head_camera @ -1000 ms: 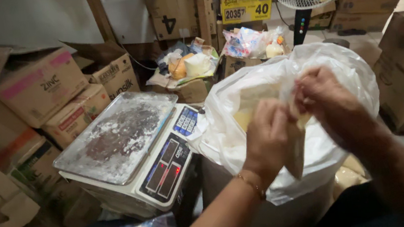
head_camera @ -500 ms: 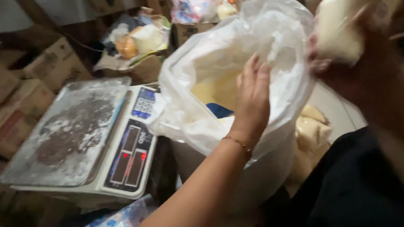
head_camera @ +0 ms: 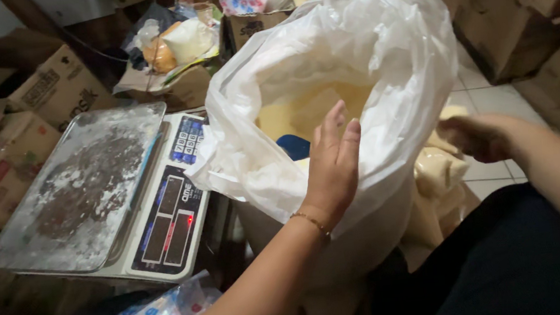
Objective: The person scoops a white granular substance from a large sack into small plastic bags, weighs each bag on a digital scale, and ties the bags shut. The process is repeated multiple times.
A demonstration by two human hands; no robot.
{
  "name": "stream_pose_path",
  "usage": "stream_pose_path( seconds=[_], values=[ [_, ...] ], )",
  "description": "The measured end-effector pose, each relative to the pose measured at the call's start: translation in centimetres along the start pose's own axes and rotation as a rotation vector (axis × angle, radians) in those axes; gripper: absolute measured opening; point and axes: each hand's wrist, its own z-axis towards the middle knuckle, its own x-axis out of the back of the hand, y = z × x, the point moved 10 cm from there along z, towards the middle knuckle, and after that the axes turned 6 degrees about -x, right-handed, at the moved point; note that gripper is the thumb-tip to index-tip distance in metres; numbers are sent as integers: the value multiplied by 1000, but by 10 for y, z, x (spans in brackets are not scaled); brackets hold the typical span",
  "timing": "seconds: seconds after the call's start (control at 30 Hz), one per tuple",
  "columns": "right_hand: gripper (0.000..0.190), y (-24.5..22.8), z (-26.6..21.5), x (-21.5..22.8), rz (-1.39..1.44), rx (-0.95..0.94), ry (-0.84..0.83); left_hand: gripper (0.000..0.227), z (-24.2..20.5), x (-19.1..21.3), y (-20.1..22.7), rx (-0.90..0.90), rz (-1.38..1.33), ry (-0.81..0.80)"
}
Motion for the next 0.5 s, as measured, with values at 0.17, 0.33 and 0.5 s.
stream_pose_path(
  seconds=[0.17,0.33,0.5],
  values=[
    [37,0,27,-31,-341,86,-107,52,-7,3,-17,72,9,7],
    [47,-10,-7,-54,-619,-9,122,52,-12,4,-22,120,-4,-5],
    [58,-4,-34,-61,-565,-38,122,52,-13,16,-15,117,-33,0]
  ],
)
